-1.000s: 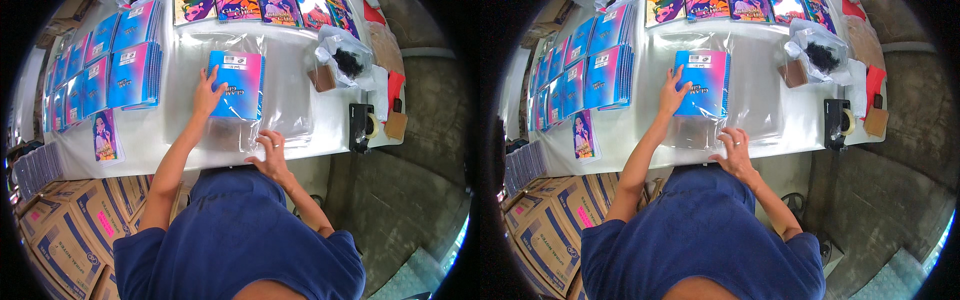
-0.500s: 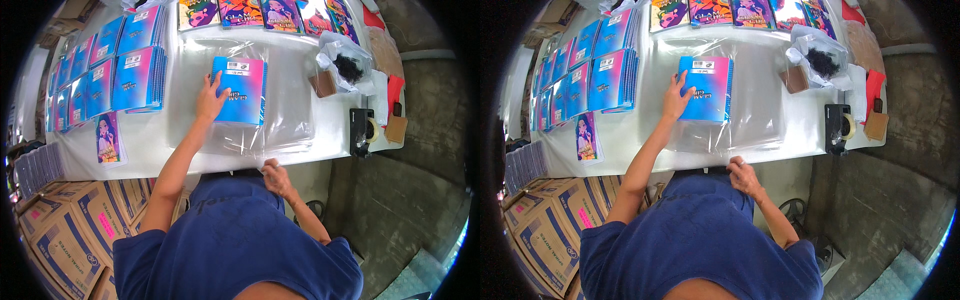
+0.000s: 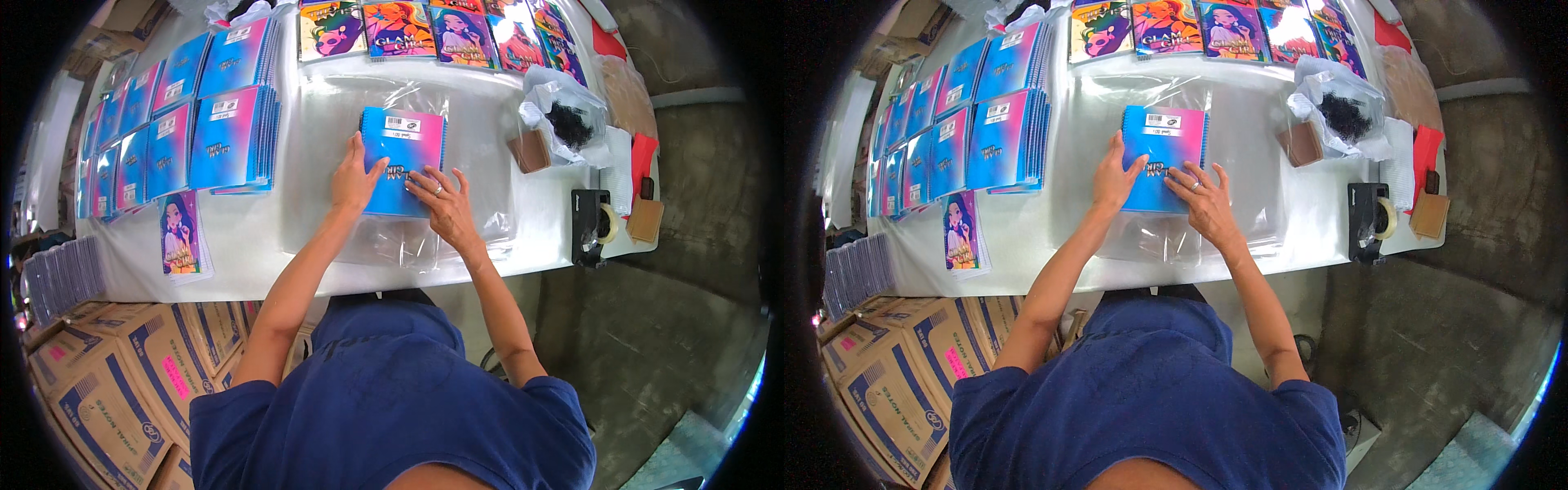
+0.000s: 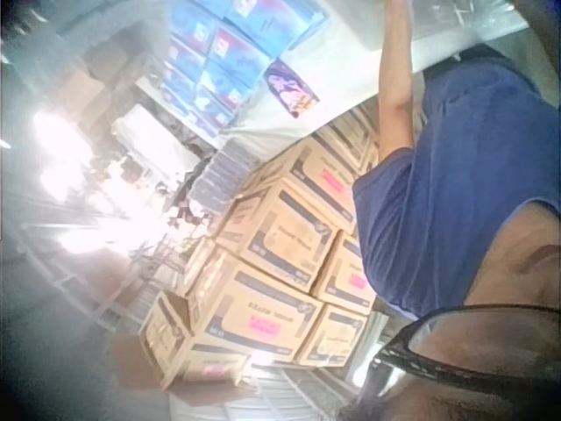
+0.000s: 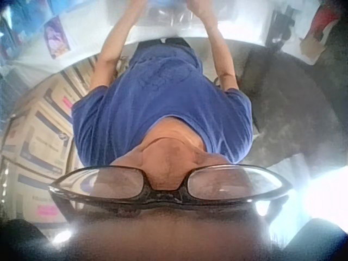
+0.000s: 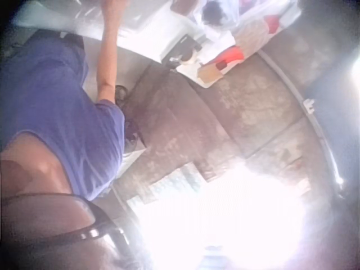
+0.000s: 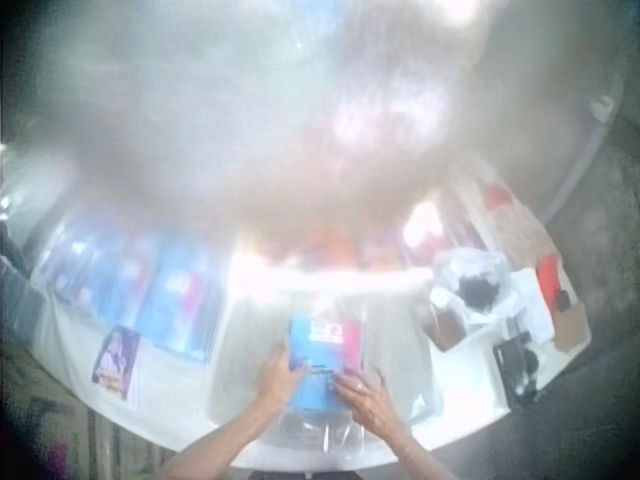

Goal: The person gathers multiple blue spiral notebooks from a table, stacks them, and places the stack into a large clear plastic bag before sealing it with tape.

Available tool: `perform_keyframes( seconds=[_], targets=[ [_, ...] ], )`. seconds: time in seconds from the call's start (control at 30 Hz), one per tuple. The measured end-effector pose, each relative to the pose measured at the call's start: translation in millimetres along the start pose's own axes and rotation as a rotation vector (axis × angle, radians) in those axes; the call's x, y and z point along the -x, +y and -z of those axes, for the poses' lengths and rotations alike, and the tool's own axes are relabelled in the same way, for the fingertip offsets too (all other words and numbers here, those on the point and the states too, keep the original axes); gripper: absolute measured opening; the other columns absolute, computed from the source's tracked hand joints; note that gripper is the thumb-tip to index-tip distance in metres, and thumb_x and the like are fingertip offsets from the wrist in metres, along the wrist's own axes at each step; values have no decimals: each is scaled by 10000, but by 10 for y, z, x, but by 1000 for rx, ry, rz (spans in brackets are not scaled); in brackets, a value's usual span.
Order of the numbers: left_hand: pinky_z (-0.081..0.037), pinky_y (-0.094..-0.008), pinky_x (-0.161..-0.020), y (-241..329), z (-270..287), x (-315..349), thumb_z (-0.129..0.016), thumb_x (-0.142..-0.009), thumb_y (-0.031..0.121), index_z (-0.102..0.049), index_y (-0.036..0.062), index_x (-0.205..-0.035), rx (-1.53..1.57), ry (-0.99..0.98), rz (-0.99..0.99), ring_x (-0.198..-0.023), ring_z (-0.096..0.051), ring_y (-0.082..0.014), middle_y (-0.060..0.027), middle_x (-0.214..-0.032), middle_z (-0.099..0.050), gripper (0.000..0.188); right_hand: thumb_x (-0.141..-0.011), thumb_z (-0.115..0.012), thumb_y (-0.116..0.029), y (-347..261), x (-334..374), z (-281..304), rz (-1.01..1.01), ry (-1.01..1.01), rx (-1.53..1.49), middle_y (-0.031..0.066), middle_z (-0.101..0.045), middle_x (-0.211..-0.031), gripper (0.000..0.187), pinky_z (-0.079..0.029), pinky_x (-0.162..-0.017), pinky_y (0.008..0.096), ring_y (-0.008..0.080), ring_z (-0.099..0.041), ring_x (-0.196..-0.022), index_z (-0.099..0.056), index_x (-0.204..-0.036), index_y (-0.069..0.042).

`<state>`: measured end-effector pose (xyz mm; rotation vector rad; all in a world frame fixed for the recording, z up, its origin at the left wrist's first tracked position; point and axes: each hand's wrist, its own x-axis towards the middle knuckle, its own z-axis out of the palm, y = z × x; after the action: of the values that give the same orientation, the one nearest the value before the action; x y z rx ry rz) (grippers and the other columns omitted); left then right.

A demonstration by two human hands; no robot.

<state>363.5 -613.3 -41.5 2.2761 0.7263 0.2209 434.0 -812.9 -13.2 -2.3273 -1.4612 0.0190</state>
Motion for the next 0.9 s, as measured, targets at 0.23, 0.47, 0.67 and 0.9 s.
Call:
perform_keyframes(
  seconds=[0.23, 0.47, 0.67, 0.9],
  targets=[
    [-440, -420, -976, -122, -44, -21, -610, -879, 404, -246, -33, -1432, 8, 58, -65, -1247, -471, -362, -248, -1439, -356, 793, -779, -457, 93, -159, -66, -137, -47, -20, 5, -72, -452, -1427, 657, -162, -1103, 504, 220, -389, -1320, -519, -1339, -243],
    [-423, -413, -998, -186, -62, 33, -603, -892, 375, -258, -29, -1430, 66, 63, -81, -1259, -450, -384, -270, -1430, -356, 757, -810, -499, 18, -105, -54, -60, 10, -63, 85, -70, -465, -1414, 575, -121, -1121, 527, 187, -366, -1342, -527, -1329, -229],
    [-431, -415, -992, -138, -58, 68, -572, -913, 373, -259, -16, -1435, 84, 70, -80, -1248, -460, -393, -282, -1415, -368, 722, -864, -591, -252, -132, 234, -1, 16, -74, -16, -67, -477, -1398, 442, -127, -1134, 501, 169, -354, -1350, -555, -1304, -230],
    [-519, -437, -850, -146, -76, 79, -593, -876, 419, -214, -23, -1440, -28, 103, -126, -1167, -533, -390, -257, -1450, -326, 811, -858, -595, -322, -233, 227, -87, -13, -87, 2, -58, -465, -1400, 457, -140, -1137, 478, 187, -342, -1350, -558, -1304, -233]
  ],
)
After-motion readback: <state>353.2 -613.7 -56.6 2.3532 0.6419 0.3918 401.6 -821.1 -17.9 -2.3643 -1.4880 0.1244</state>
